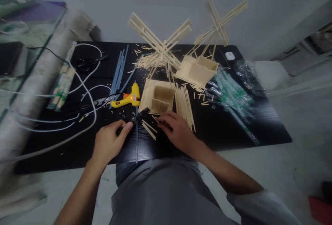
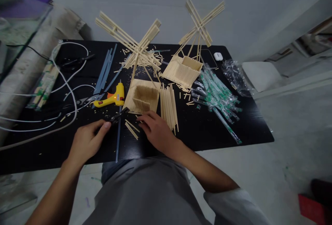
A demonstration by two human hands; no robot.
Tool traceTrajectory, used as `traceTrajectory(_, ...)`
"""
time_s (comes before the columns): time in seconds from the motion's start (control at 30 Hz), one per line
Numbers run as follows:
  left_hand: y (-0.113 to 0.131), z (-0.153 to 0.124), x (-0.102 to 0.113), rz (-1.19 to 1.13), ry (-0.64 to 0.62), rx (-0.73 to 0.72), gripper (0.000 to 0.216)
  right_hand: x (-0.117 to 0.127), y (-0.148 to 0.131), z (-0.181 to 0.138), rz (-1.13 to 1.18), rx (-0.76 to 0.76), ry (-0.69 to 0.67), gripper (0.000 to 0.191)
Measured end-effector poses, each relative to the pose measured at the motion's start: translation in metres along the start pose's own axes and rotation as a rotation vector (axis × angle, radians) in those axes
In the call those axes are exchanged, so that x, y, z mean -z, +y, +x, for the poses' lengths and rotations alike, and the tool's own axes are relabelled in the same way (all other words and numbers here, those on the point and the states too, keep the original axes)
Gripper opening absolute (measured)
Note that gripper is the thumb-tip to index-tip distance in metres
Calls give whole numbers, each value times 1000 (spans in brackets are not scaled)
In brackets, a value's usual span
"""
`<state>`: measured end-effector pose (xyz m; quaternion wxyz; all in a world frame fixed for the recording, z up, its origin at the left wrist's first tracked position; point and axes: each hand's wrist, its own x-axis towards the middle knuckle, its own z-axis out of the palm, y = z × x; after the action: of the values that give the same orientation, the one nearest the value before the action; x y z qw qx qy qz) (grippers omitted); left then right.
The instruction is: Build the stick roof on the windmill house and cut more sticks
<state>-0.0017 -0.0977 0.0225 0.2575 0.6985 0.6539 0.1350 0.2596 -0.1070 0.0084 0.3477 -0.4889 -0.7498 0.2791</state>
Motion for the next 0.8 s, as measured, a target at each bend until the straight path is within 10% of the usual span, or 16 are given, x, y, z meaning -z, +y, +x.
traceTrajectory(0.8, -7, 2, -14, -58, 235, -214, 32, -13, 11, -33, -403, 60, 126, 17)
